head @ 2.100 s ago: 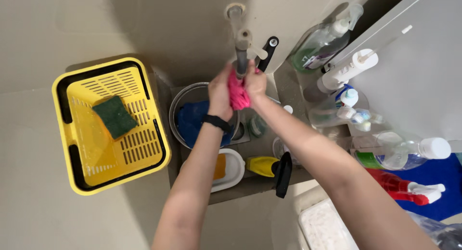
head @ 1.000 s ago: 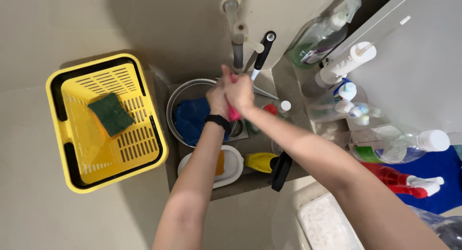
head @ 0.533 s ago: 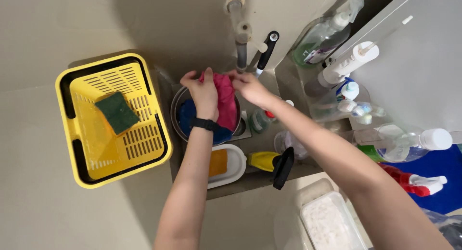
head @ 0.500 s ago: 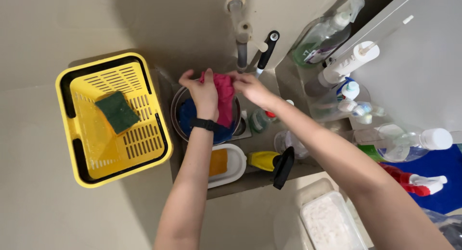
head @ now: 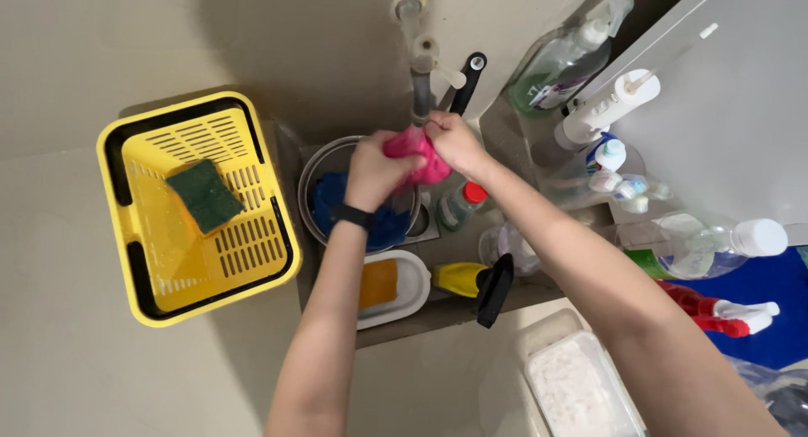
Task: The person wets a pink cloth at the sink, then wipes the bathroom counter surface repeatedly. The cloth is rinsed and wrung out multiple times during the process.
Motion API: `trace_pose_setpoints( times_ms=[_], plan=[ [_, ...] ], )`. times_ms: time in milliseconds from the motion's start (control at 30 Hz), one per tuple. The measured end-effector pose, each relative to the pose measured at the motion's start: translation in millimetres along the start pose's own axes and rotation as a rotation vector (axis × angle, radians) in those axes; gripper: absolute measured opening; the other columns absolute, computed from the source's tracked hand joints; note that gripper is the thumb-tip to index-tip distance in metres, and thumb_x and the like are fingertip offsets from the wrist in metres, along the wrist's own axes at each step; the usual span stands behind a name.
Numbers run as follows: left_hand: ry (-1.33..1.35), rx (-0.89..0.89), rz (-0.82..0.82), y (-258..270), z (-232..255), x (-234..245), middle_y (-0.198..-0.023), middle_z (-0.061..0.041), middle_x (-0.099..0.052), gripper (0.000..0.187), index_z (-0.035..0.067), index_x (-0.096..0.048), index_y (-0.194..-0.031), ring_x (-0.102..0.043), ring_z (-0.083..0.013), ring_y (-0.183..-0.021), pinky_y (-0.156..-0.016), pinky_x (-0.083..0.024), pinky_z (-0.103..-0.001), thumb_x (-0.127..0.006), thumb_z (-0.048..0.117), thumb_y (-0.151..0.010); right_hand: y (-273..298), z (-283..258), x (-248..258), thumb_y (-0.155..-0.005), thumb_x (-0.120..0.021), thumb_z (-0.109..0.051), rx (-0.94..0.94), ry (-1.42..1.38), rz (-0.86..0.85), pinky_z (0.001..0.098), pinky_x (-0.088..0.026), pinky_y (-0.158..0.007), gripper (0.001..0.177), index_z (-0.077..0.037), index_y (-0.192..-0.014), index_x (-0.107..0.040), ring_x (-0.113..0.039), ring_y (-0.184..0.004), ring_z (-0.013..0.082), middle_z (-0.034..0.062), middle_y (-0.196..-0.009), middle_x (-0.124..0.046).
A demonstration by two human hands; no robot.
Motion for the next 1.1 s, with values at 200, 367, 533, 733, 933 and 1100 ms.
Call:
trace_pose_setpoints(
  times_ms=[200, 367, 533, 733, 933, 1100],
  plan=[
    [-0.115, -0.026, 0.021, -8, 6, -3, -0.088, -0.02, -0.069, 0.034, 0.006, -0.074, -0.092, -0.066, -0.0329, -0.078, -0.072, -0.053, -0.037, -0.082, 0.037, -0.081, -4, 3, 0, -0.099, -0.052, -0.012, -0.023, -0.181, -0.069, 0.0287, -0.051, -0.097, 0.033, -0.003, -0.127, -0.066, -0.066, -0.108, 0.0136, 0.0077, -0.119, -0.071],
    [0.317, 0.235, 0.131, -21, -28, -8, -0.085, -0.012, -0.067, 0.03, 0.002, -0.068, -0.094, -0.059, -0.0213, -0.076, -0.073, -0.051, -0.031, -0.07, 0.031, -0.1, 6, 25, -14, -0.096, -0.065, -0.032, -0.365, -0.526, -0.333, 0.0356, -0.05, -0.107, 0.049, -0.001, -0.133, -0.061, -0.065, -0.118, 0.0185, 0.0075, -0.127, -0.07],
    [0.832, 0.334, 0.37, -33, -77, -10, -0.091, -0.002, -0.063, 0.026, 0.0, -0.06, -0.105, -0.058, -0.0137, -0.083, -0.077, -0.052, -0.031, -0.069, 0.025, -0.108, 12, 29, -28, -0.088, -0.076, -0.04, -0.338, 0.142, -0.474, 0.0311, -0.04, -0.111, 0.059, -0.008, -0.135, -0.06, -0.061, -0.126, 0.0139, 0.0025, -0.13, -0.068],
    [1.672, 0.768, 0.463, -16, -157, -35, -0.111, -0.013, -0.071, 0.038, 0.005, -0.064, -0.114, -0.07, -0.0285, -0.105, -0.098, -0.055, -0.048, -0.05, 0.037, -0.101, -4, 16, -28, -0.088, -0.068, -0.044, -0.445, -0.429, -0.322, 0.0411, -0.056, -0.091, 0.053, -0.005, -0.123, -0.066, -0.068, -0.105, 0.0231, 0.0109, -0.116, -0.071],
    [1.554, 0.913, 0.279, 11, -222, -138, -0.129, -0.01, -0.07, 0.039, 0.007, -0.067, -0.121, -0.066, -0.0278, -0.119, -0.106, -0.052, -0.045, -0.053, 0.039, -0.104, 0, 30, -25, -0.09, -0.061, -0.052, -0.367, -0.542, 0.416, 0.0422, -0.057, -0.077, 0.049, -0.007, -0.104, -0.072, -0.071, -0.086, 0.0279, 0.0137, -0.093, -0.072],
    [1.684, 0.656, 0.096, 14, -235, -188, -0.116, -0.013, -0.071, 0.043, 0.006, -0.065, -0.118, -0.069, -0.0286, -0.107, -0.093, -0.056, -0.042, -0.052, 0.045, -0.105, 33, -22, -51, -0.092, -0.063, -0.057, -0.002, 0.33, 0.591, 0.0434, -0.057, -0.066, 0.051, -0.008, -0.087, -0.078, -0.071, -0.066, 0.0322, 0.0164, -0.069, -0.07]
  ],
)
Point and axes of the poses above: each hand's wrist, its own y-axis away from the middle knuckle, its own x-axis out of the back of the hand, z = x × y, the point moved 8 cm from there along -y, towards the middle knuckle
